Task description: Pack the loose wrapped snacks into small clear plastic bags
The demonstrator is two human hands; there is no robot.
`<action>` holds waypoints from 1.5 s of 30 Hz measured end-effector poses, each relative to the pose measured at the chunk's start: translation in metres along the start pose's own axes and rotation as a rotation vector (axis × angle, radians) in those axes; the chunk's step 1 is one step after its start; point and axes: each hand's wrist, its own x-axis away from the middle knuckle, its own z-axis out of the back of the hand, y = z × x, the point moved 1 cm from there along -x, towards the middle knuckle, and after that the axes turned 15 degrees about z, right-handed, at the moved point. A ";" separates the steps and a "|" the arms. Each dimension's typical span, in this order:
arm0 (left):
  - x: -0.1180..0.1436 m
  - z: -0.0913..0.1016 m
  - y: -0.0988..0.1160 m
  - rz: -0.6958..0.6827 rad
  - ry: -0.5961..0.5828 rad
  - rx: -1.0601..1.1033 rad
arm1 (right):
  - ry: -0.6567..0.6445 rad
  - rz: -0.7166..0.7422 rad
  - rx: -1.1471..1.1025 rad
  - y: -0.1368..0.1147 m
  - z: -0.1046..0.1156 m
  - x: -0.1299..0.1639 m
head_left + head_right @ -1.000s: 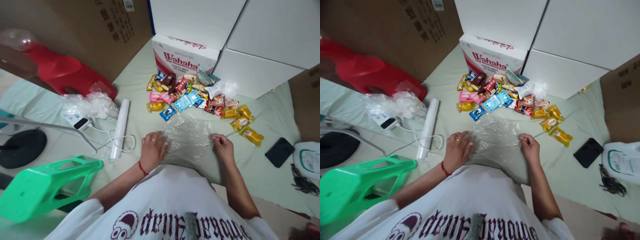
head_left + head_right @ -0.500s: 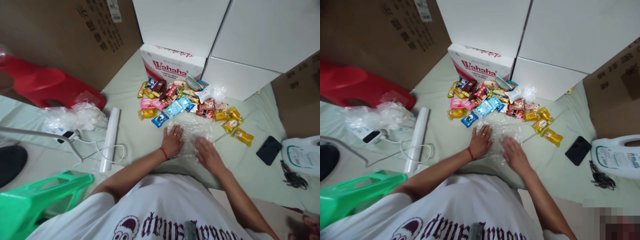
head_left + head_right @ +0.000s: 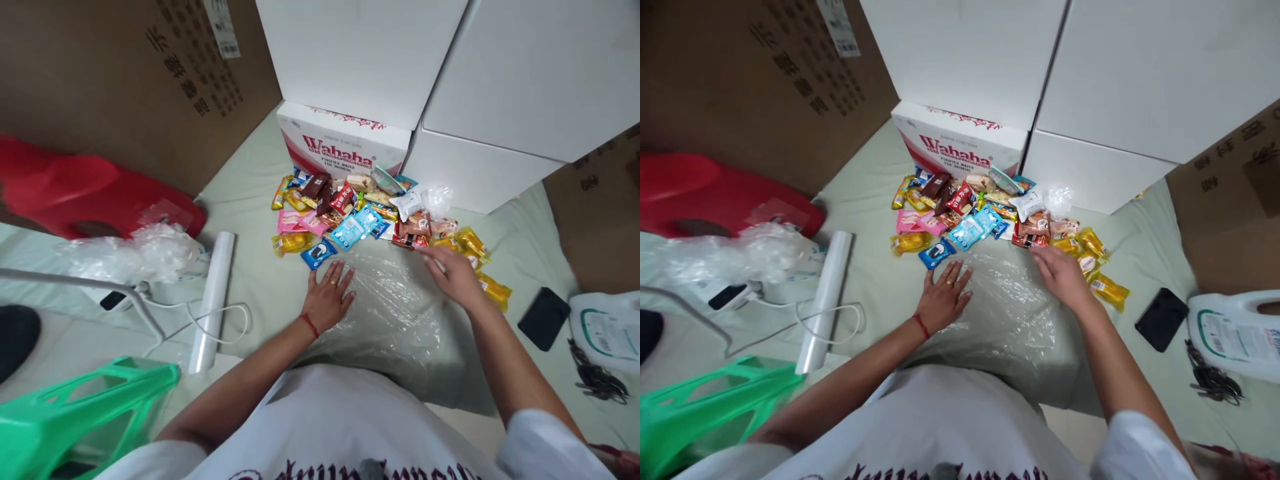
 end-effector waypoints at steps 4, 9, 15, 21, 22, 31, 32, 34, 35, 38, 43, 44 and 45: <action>0.001 0.001 -0.001 0.005 0.012 0.013 | -0.211 0.034 0.321 0.031 -0.031 -0.134; 0.002 0.003 -0.002 0.012 0.026 0.025 | -0.379 -0.044 0.474 0.055 -0.060 -0.201; 0.002 0.003 -0.002 0.006 0.021 0.030 | -0.268 -0.004 0.531 0.059 -0.051 -0.172; 0.003 0.001 -0.002 0.014 0.005 0.057 | 0.116 -0.030 0.366 0.028 -0.001 -0.092; 0.004 0.001 -0.002 0.016 0.002 0.063 | 0.130 -0.036 0.278 0.021 0.005 -0.075; 0.007 0.000 -0.002 0.034 -0.002 0.050 | -0.297 0.115 -0.163 -0.065 -0.062 0.021; 0.007 0.001 -0.001 0.038 -0.002 0.048 | -0.264 0.089 -0.073 -0.070 -0.072 0.022; 0.007 0.001 -0.001 0.048 -0.003 0.043 | -0.196 0.058 0.060 -0.075 -0.086 0.025; 0.007 0.002 -0.001 0.054 -0.004 0.040 | -0.183 0.066 0.079 -0.076 -0.091 0.027; 0.010 0.003 -0.002 0.084 -0.001 0.022 | -0.204 0.121 0.037 -0.077 -0.102 0.038; 0.015 0.003 -0.008 0.111 -0.005 -0.001 | -0.150 0.118 -0.059 -0.068 -0.099 0.064; 0.015 0.003 -0.008 0.108 -0.009 -0.003 | -0.153 0.127 -0.084 -0.066 -0.095 0.066; 0.016 0.003 -0.009 0.103 -0.013 -0.005 | -0.164 0.136 -0.105 -0.063 -0.090 0.065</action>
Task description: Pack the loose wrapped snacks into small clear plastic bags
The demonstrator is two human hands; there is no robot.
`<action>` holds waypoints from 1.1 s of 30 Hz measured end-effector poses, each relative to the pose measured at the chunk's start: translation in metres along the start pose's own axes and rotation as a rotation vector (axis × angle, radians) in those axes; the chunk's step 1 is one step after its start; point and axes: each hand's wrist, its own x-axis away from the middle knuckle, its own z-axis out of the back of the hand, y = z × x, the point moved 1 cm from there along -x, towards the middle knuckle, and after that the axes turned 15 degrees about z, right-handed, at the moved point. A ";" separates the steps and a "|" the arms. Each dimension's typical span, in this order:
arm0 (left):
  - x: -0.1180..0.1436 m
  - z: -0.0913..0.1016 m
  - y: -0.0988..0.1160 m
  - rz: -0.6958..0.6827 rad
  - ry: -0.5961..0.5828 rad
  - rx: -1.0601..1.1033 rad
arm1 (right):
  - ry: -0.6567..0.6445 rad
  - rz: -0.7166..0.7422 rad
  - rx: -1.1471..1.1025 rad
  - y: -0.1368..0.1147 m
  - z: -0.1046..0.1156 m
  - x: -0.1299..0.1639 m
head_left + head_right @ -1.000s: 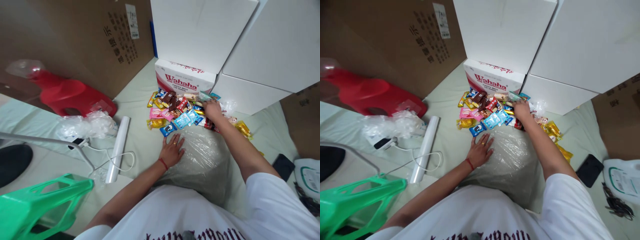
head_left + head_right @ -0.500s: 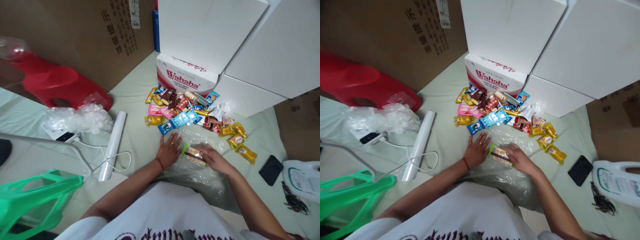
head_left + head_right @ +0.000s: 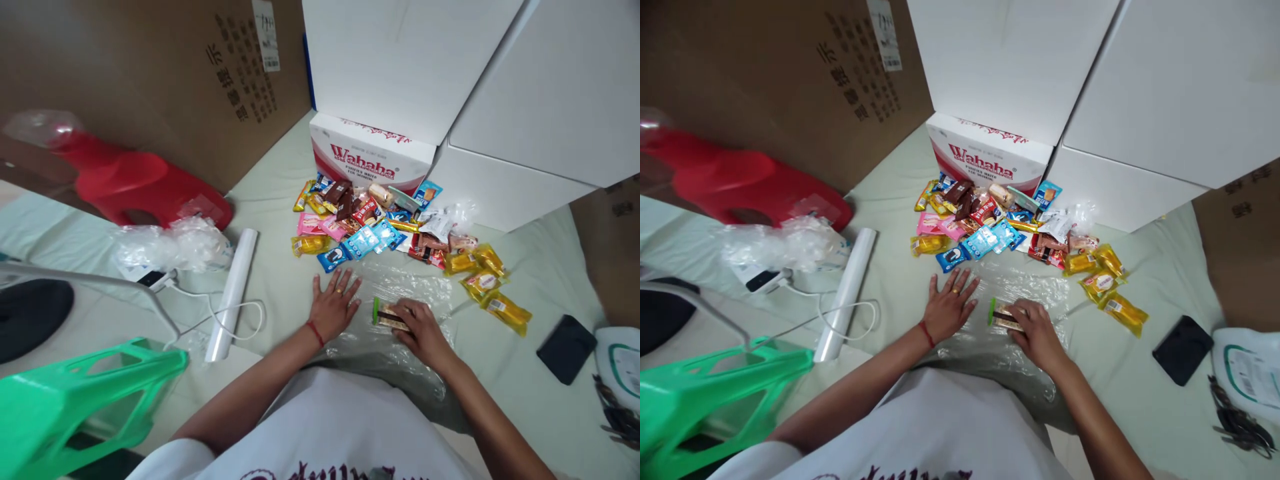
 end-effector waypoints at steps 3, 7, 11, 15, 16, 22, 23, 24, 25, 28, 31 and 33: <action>0.000 0.000 0.000 -0.009 -0.008 -0.007 | -0.005 -0.010 0.007 0.011 0.025 -0.024; 0.000 0.002 0.001 -0.003 -0.002 -0.017 | 0.035 -0.008 0.187 0.022 0.050 -0.123; 0.001 0.004 0.002 -0.003 0.010 -0.029 | -0.005 0.223 0.310 0.019 0.035 -0.241; 0.001 0.003 0.000 -0.003 0.008 -0.022 | -0.213 0.369 0.367 0.035 0.014 -0.285; 0.001 0.003 0.000 -0.004 0.006 -0.014 | -0.229 0.346 0.367 0.045 0.015 -0.281; 0.001 0.005 -0.001 -0.008 0.001 0.043 | -0.049 0.103 0.343 0.101 0.047 -0.219; 0.001 0.005 -0.001 -0.007 -0.003 0.048 | -0.037 0.099 0.331 0.100 0.049 -0.213; 0.001 0.004 -0.001 -0.007 -0.007 0.052 | -0.026 0.104 0.322 0.095 0.048 -0.210; 0.001 0.004 -0.002 -0.007 -0.011 0.056 | -0.014 0.112 0.318 0.086 0.045 -0.210; 0.001 0.003 -0.002 -0.009 -0.016 0.060 | -0.015 0.155 0.345 0.048 0.022 -0.229; 0.001 0.003 -0.002 -0.006 -0.015 0.056 | -0.072 0.170 0.411 0.019 -0.006 -0.261; 0.001 0.004 -0.002 -0.002 -0.019 0.049 | -0.099 0.124 0.427 0.015 -0.017 -0.278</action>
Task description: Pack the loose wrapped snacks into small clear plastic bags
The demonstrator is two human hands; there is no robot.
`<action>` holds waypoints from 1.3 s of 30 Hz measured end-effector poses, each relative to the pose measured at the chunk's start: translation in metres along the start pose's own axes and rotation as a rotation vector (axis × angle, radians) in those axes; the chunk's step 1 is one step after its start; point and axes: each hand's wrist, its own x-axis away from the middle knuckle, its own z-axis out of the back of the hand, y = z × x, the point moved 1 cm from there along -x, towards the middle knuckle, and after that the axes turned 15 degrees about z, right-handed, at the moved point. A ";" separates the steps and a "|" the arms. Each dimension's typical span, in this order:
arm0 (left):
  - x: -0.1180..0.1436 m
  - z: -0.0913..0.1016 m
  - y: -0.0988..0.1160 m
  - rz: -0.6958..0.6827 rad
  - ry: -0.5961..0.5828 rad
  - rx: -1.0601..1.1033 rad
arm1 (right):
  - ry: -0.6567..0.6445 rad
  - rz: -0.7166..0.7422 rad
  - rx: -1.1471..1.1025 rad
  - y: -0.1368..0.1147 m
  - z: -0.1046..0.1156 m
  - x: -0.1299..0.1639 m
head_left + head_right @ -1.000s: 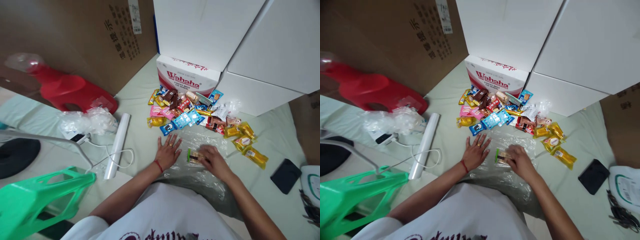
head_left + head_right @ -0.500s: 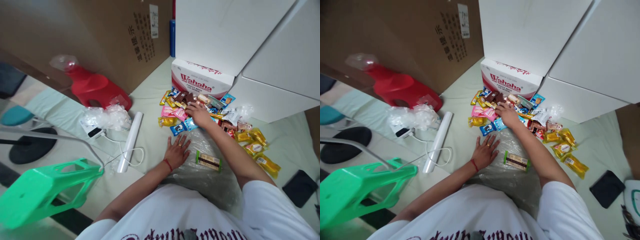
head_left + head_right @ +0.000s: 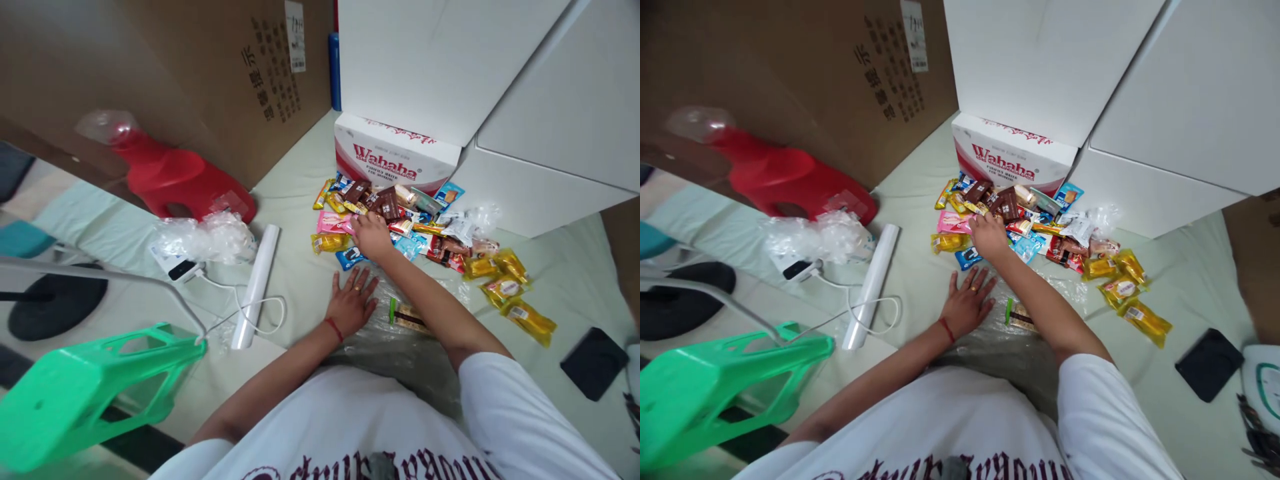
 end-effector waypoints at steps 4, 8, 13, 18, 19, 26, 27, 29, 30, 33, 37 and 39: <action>0.000 0.001 0.001 -0.001 0.001 -0.026 | 0.082 -0.207 -0.067 0.032 0.001 -0.004; 0.001 0.001 0.000 0.000 0.012 -0.029 | 0.309 -0.483 -0.062 0.079 0.018 0.023; 0.000 -0.001 0.000 -0.007 0.029 -0.014 | 0.134 -0.134 -0.002 0.052 0.021 0.038; 0.001 0.000 0.000 -0.005 0.029 -0.010 | -0.221 -0.047 0.017 -0.002 0.004 0.004; 0.002 0.001 0.000 -0.001 0.031 -0.011 | -0.258 -0.107 0.013 -0.004 0.003 -0.005; 0.012 0.000 0.001 0.057 0.043 -0.031 | -0.342 -0.275 -0.093 0.013 0.010 -0.033; 0.012 -0.001 0.001 0.057 0.040 -0.031 | -0.271 -0.264 -0.132 0.017 0.014 -0.027; 0.012 -0.001 0.001 0.055 0.034 -0.024 | -0.029 -0.198 -0.263 0.030 0.030 -0.007; 0.012 -0.001 0.001 0.052 0.033 -0.017 | 0.118 -0.151 -0.340 0.037 0.042 0.008; 0.011 0.000 0.000 0.039 0.030 0.003 | 0.400 -0.034 -0.490 0.053 0.087 0.064; 0.010 0.000 0.000 0.036 0.012 -0.001 | 0.218 0.042 -0.520 0.033 0.114 0.146; 0.010 -0.002 0.000 0.038 0.007 -0.014 | 0.018 0.074 -0.499 0.008 0.099 0.178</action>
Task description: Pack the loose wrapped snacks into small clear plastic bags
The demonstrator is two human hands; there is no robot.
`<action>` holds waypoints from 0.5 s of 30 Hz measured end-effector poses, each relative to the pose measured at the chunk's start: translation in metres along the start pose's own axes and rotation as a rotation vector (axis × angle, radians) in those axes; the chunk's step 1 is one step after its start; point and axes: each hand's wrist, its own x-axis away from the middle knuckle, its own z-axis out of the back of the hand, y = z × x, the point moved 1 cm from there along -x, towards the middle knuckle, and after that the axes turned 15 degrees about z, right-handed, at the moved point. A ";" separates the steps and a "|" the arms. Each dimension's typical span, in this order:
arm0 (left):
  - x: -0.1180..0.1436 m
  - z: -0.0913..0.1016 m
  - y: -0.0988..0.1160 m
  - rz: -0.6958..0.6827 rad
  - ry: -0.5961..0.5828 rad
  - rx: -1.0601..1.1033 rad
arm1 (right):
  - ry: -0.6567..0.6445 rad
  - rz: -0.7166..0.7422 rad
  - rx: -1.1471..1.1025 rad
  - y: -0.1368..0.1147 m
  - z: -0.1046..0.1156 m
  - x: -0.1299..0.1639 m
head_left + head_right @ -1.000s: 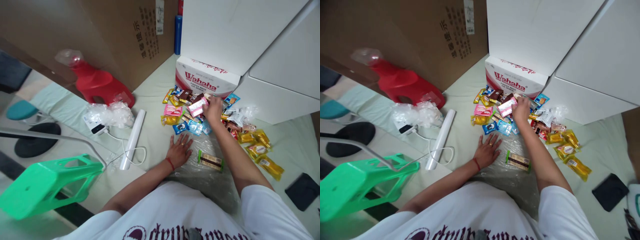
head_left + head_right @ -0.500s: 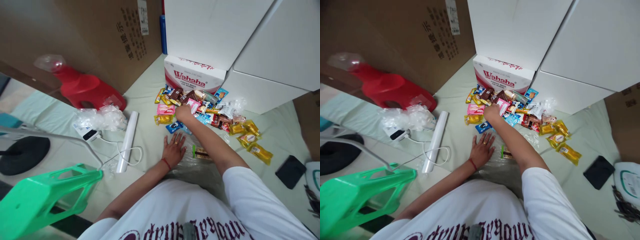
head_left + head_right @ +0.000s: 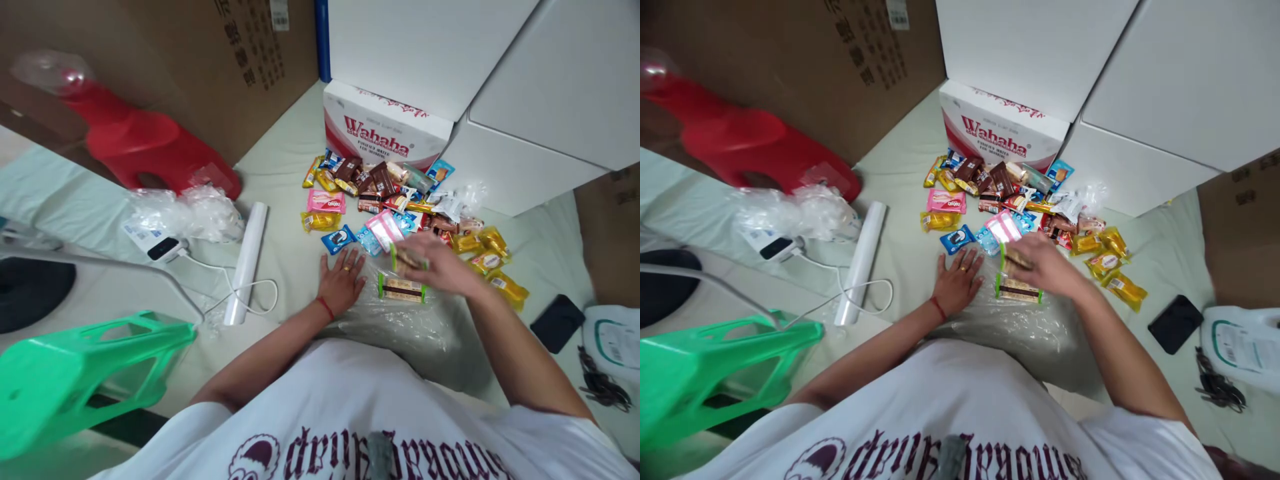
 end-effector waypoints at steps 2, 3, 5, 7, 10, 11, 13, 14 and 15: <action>0.000 -0.002 0.000 -0.002 0.005 -0.011 | -0.159 -0.077 0.056 -0.012 -0.035 0.021; -0.001 -0.002 0.000 -0.002 0.008 -0.014 | -0.209 -0.130 0.098 -0.016 -0.052 0.029; -0.001 -0.003 0.001 0.000 0.013 -0.021 | -0.244 -0.234 0.187 -0.021 -0.077 0.040; 0.000 -0.003 0.001 0.004 0.013 -0.027 | -0.240 -0.281 0.251 -0.022 -0.089 0.047; 0.001 -0.002 0.002 0.012 0.018 -0.034 | -0.227 -0.242 0.293 -0.022 -0.092 0.055; 0.001 -0.002 0.002 0.015 0.021 -0.036 | -0.227 -0.219 0.298 -0.023 -0.091 0.056; 0.001 -0.001 0.003 0.021 0.027 -0.040 | -0.227 -0.186 0.291 -0.025 -0.090 0.056; 0.000 -0.001 0.004 0.021 0.029 -0.042 | -0.228 -0.173 0.279 -0.026 -0.091 0.055; 0.000 -0.001 0.004 0.020 0.031 -0.042 | -0.231 -0.161 0.265 -0.027 -0.092 0.053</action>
